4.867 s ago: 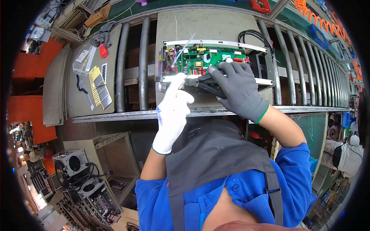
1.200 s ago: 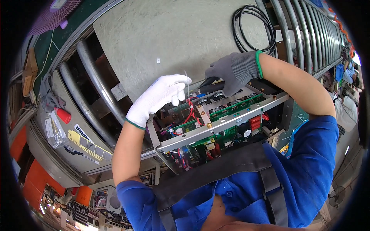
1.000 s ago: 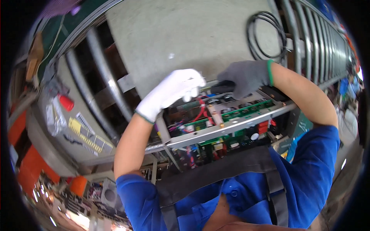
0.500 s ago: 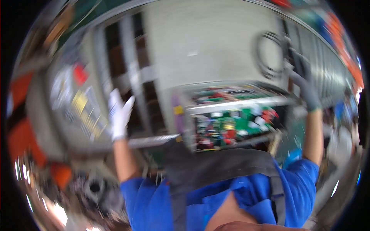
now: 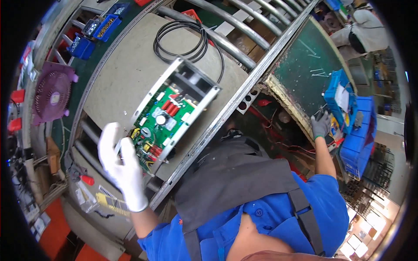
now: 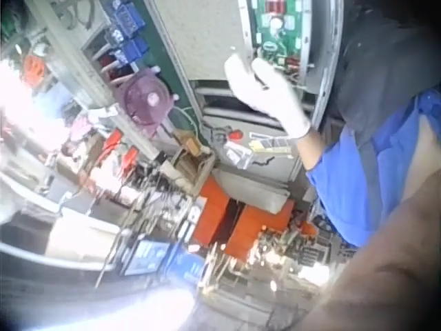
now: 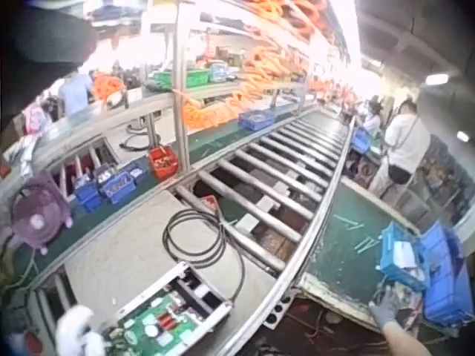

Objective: Apply adhesive or sealant to the internal components of a solar inverter and then move the completed unit to a storage stack.

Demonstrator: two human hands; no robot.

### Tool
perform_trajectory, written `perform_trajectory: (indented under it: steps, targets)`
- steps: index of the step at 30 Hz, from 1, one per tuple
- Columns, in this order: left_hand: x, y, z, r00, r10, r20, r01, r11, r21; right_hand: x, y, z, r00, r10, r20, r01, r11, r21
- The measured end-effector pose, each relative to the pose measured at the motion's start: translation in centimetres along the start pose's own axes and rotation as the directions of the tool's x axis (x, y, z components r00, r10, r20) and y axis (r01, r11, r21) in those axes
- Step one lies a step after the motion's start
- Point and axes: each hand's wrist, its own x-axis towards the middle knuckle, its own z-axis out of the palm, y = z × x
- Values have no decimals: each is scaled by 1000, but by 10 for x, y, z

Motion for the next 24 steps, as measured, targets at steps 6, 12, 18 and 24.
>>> perform_trajectory:
  steps: [6,12,18,24]
  targets:
    - [-17,75,150,920,334,207,-390,839,379,27,-197,68,722,-637,-269,626,437,646]
    - [-46,64,142,929,303,214,-338,928,154,-28,-361,41,149,-928,340,738,334,587]
    - [-113,45,77,756,591,281,-643,751,153,-153,-271,44,263,-930,257,533,362,765]
    - [-142,2,18,727,571,381,-638,768,64,-225,-291,51,334,-735,590,113,653,749]
